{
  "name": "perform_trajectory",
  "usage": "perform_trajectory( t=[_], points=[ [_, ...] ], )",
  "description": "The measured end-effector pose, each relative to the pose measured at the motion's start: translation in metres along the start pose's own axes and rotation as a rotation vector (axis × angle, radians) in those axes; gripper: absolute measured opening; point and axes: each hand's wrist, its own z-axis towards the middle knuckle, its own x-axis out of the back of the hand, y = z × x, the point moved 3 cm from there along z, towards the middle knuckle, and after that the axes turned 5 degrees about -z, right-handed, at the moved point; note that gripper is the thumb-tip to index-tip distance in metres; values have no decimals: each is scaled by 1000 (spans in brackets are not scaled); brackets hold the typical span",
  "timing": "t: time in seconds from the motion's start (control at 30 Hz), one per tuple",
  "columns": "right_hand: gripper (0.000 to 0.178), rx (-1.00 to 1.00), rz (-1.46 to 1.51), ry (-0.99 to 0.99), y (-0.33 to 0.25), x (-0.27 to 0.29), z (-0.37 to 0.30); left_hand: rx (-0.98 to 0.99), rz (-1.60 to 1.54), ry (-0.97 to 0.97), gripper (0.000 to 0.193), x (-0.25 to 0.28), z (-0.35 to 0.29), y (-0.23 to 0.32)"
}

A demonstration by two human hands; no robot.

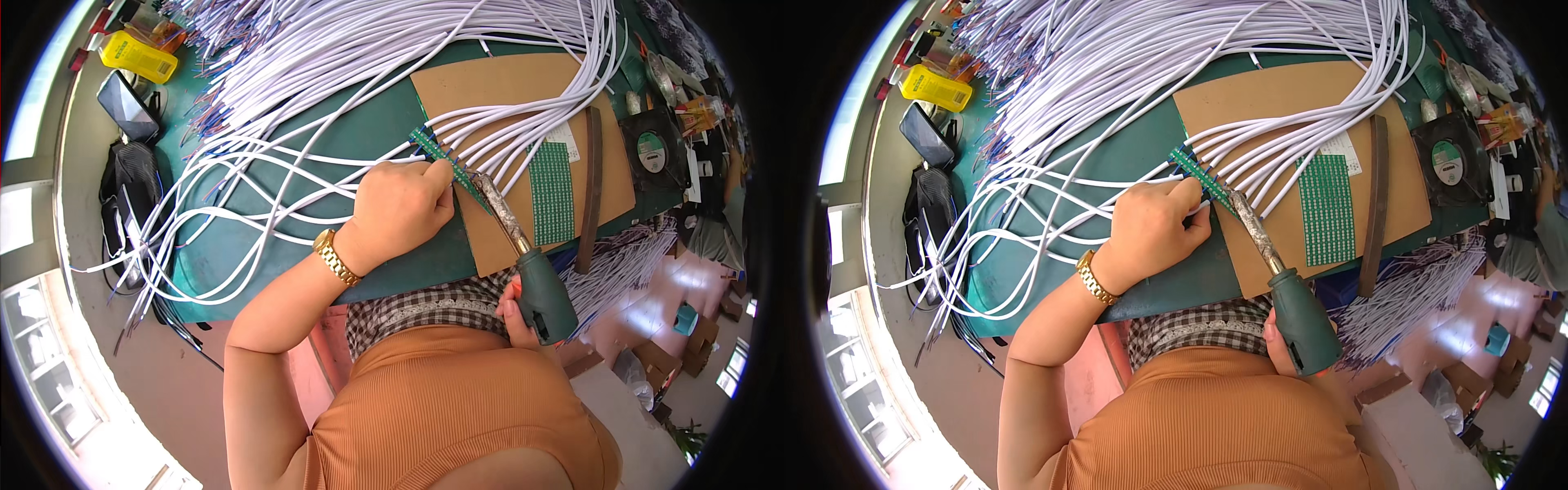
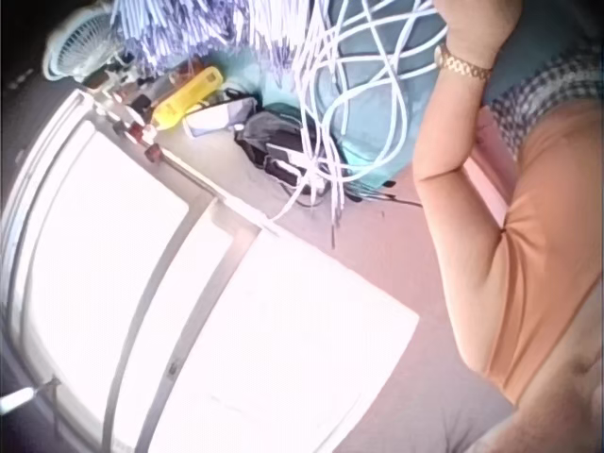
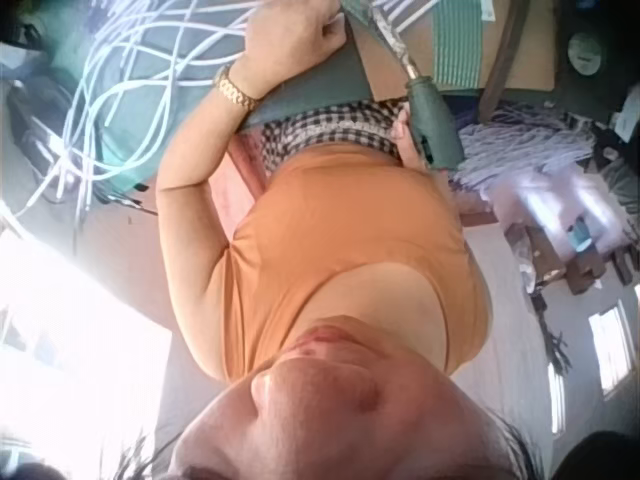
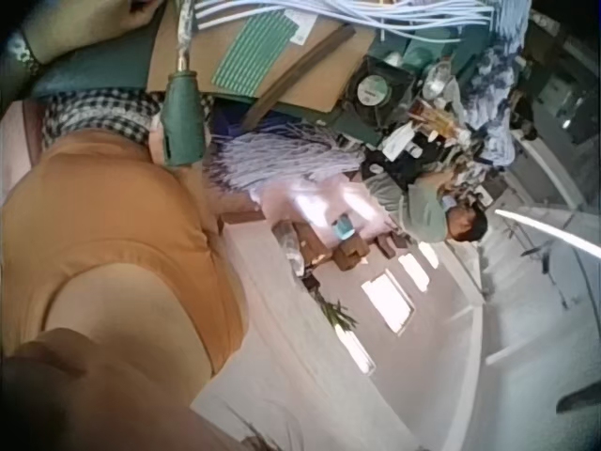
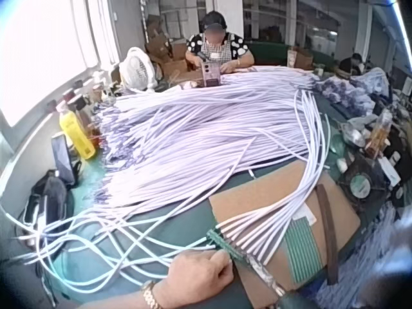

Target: The person positions wire ends onto circuit board strips by hand and solders them in place using a soldering gun.

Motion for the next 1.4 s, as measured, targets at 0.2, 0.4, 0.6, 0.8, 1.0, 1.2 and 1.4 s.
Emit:
perform_trajectory(
  t=[0.2,0.4,0.6,0.8,1.0,1.2,1.4],
  points=[
    [30,141,-509,-281,-13,-2,8,11,29,-15,20,2,-2,-1],
    [21,116,-675,-146,12,11,-8,-14,84,19,20,-3,-2,2],
    [18,295,-845,-347,4,8,2,-25,134,51,21,-4,-5,3],
    [26,19,-575,-135,-1,3,-2,-11,140,40,20,-3,-5,3],
    [33,-88,-268,-150,-24,-9,7,-5,124,52,19,-5,-5,2],
    [29,-113,-447,-276,-23,-4,8,-8,124,48,18,-4,-5,2],
    [18,-69,-613,-132,39,39,-21,-16,100,52,18,-1,-2,3]
  ],
)
